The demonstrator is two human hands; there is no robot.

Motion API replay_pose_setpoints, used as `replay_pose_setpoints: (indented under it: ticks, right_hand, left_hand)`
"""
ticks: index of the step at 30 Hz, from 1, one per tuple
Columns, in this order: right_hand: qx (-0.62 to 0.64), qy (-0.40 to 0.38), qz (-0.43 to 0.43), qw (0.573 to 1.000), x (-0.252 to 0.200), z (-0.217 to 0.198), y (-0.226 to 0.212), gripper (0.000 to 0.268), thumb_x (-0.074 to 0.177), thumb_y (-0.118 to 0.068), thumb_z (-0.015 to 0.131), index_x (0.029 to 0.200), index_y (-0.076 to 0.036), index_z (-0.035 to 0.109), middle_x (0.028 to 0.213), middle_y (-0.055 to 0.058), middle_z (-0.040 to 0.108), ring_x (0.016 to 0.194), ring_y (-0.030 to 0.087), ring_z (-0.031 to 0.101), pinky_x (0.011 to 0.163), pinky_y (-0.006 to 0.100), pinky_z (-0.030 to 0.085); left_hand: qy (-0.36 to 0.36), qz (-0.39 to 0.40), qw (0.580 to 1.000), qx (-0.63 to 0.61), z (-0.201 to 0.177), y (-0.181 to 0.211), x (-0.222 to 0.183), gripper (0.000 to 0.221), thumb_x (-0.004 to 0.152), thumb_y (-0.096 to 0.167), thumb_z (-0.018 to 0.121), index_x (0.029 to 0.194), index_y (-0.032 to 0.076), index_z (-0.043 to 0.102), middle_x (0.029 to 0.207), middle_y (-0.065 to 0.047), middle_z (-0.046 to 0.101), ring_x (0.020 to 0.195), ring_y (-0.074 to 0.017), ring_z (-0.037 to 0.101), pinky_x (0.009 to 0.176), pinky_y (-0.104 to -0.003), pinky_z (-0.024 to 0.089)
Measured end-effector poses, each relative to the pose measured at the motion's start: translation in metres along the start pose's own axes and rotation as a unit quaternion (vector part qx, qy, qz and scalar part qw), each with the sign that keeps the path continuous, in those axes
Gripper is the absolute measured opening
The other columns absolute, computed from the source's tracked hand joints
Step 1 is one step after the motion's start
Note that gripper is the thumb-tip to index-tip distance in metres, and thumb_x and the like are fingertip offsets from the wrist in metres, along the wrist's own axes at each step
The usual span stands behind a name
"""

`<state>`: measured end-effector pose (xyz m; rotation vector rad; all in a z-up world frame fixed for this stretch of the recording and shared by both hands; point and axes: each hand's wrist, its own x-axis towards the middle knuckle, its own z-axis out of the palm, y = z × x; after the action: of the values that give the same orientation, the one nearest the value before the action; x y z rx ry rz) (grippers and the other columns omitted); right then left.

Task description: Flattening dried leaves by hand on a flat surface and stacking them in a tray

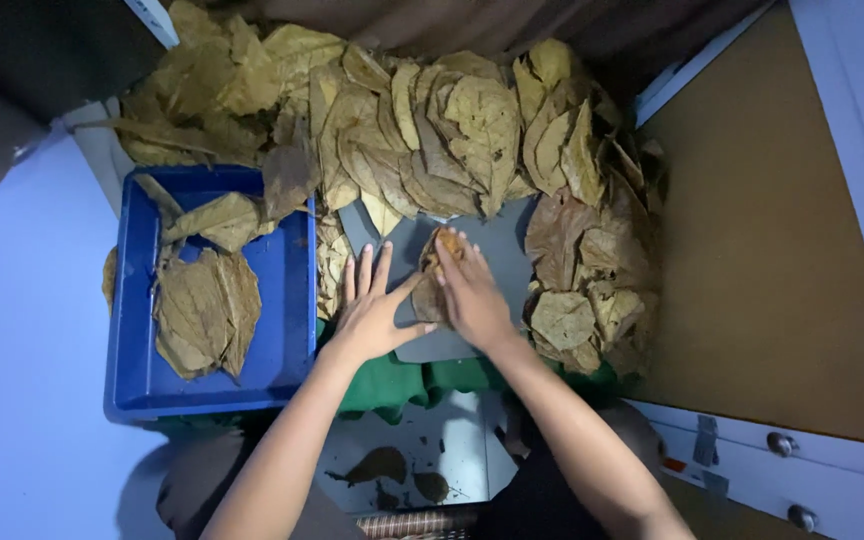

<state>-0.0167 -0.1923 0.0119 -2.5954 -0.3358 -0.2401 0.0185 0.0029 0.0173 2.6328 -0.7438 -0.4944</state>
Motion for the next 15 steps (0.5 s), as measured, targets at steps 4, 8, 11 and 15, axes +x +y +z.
replay_pose_setpoints:
  ticks: [4,8,11,15]
  right_hand:
    - [0.112,0.025,-0.065,0.991,-0.027,0.051,0.008,0.062,0.101,-0.003,0.054,0.159,-0.008,0.034,0.148,0.034,0.048,0.143,0.051,0.038,0.122,0.059,0.025]
    - [0.071,-0.017,-0.064,0.995,-0.028,0.043,-0.011,0.058,0.104,-0.011,0.051,0.159,-0.008,0.035,0.154,0.026,0.047,0.148,0.046,0.035,0.123,0.055,0.024]
    - [0.046,-0.013,-0.038,0.998,-0.003,0.027,0.003,0.062,0.1,-0.001,0.051,0.16,-0.005,0.033,0.144,0.029,0.054,0.147,0.045,0.036,0.126,0.053,0.021]
    - [0.008,-0.015,0.047,0.999,0.007,0.037,0.044,0.066,0.101,0.0,0.051,0.162,-0.006,0.028,0.156,0.028,0.043,0.15,0.044,0.031,0.127,0.051,0.018]
  left_hand:
    - [0.004,-0.012,1.0,0.002,-0.002,0.005,-0.002,0.081,0.082,0.065,0.068,0.148,0.022,0.054,0.173,-0.012,-0.006,0.156,-0.0403,-0.013,0.125,-0.061,-0.006]
    - [-0.002,-0.012,0.999,0.036,0.0,0.005,-0.002,0.081,0.077,0.064,0.07,0.142,0.016,0.06,0.173,-0.011,-0.006,0.157,-0.0396,-0.01,0.127,-0.058,-0.005]
    - [-0.011,-0.016,1.0,0.011,-0.006,0.007,-0.002,0.084,0.081,0.069,0.066,0.149,0.02,0.053,0.173,-0.012,-0.006,0.157,-0.0401,-0.011,0.126,-0.059,-0.007]
    - [0.005,0.002,1.0,-0.031,0.0,0.002,-0.001,0.089,0.085,0.069,0.066,0.159,0.029,0.038,0.172,-0.014,-0.008,0.155,-0.0419,-0.015,0.124,-0.059,-0.012]
